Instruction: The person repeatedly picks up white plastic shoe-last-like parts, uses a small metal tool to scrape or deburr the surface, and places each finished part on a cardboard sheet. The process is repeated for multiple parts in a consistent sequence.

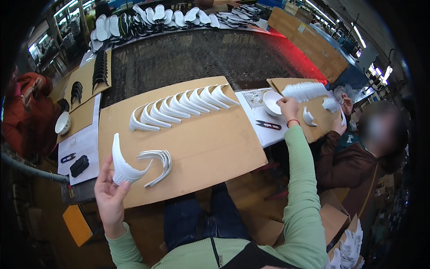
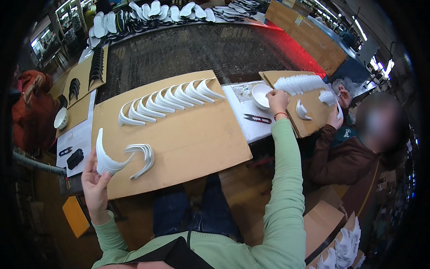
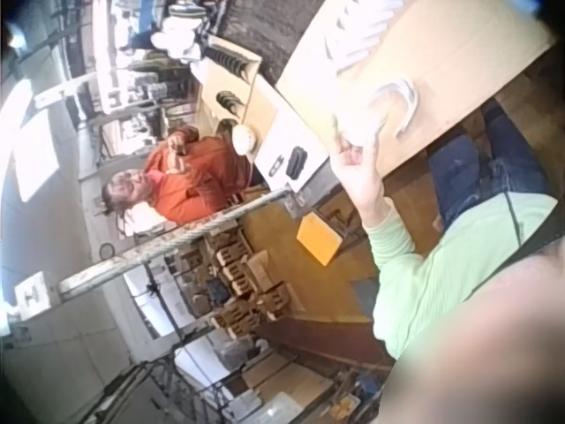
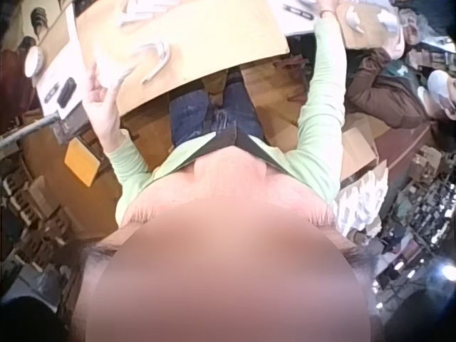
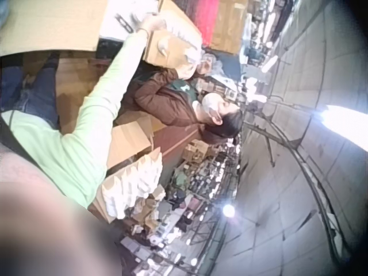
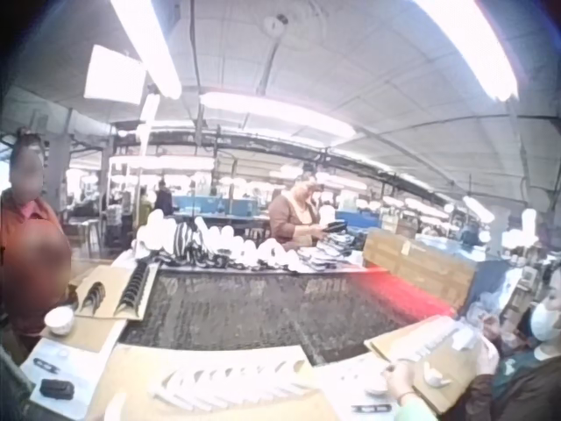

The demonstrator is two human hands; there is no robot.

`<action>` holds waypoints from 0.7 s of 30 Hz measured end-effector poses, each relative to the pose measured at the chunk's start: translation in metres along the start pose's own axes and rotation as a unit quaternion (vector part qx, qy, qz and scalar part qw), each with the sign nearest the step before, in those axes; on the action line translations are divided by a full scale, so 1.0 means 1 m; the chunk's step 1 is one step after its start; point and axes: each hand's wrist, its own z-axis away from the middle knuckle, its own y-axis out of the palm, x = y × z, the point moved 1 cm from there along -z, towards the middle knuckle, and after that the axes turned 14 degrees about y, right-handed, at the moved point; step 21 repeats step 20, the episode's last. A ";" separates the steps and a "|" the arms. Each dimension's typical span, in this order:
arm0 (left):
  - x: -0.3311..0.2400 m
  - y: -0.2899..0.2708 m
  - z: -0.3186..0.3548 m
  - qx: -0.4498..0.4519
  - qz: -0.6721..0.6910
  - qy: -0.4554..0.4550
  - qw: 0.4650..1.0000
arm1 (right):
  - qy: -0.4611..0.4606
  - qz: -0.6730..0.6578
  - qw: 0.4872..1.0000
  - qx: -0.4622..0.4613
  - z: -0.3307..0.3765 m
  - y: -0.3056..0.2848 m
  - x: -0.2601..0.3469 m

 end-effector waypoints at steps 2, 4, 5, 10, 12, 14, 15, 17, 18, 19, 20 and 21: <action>0.006 0.012 0.006 0.009 0.084 -0.042 0.996 | 0.075 -0.176 0.981 0.016 0.006 -0.006 -0.004; 0.011 0.026 0.011 0.047 0.142 -0.093 0.984 | 0.157 -0.356 0.921 0.030 0.014 -0.013 -0.003; 0.013 0.032 0.014 0.067 0.172 -0.116 0.976 | 0.148 -0.418 0.894 0.066 0.022 -0.018 0.000; 0.018 0.066 0.018 0.168 0.230 -0.163 0.945 | 0.153 -0.581 0.776 0.191 0.110 -0.066 0.023; 0.018 0.080 0.020 0.196 0.253 -0.198 0.926 | 0.084 -0.619 0.738 0.253 0.157 -0.082 0.039; 0.017 0.089 0.025 0.216 0.273 -0.252 0.903 | 0.002 -0.623 0.725 0.294 0.205 -0.096 0.052; 0.017 0.092 0.027 0.226 0.273 -0.271 0.895 | -0.019 -0.617 0.725 0.305 0.228 -0.103 0.056; 0.019 0.098 0.029 0.252 0.285 -0.300 0.875 | -0.070 -0.586 0.728 0.350 0.263 -0.112 0.065; 0.019 0.100 0.031 0.260 0.286 -0.302 0.871 | -0.141 -0.574 0.720 0.363 0.276 -0.115 0.070; 0.019 0.101 0.033 0.268 0.286 -0.298 0.870 | -0.194 -0.555 0.717 0.376 0.285 -0.117 0.076; 0.019 0.102 0.034 0.273 0.289 -0.294 0.869 | -0.270 -0.527 0.718 0.367 0.293 -0.120 0.081; 0.019 0.102 0.034 0.273 0.289 -0.294 0.869 | -0.270 -0.527 0.718 0.367 0.293 -0.120 0.081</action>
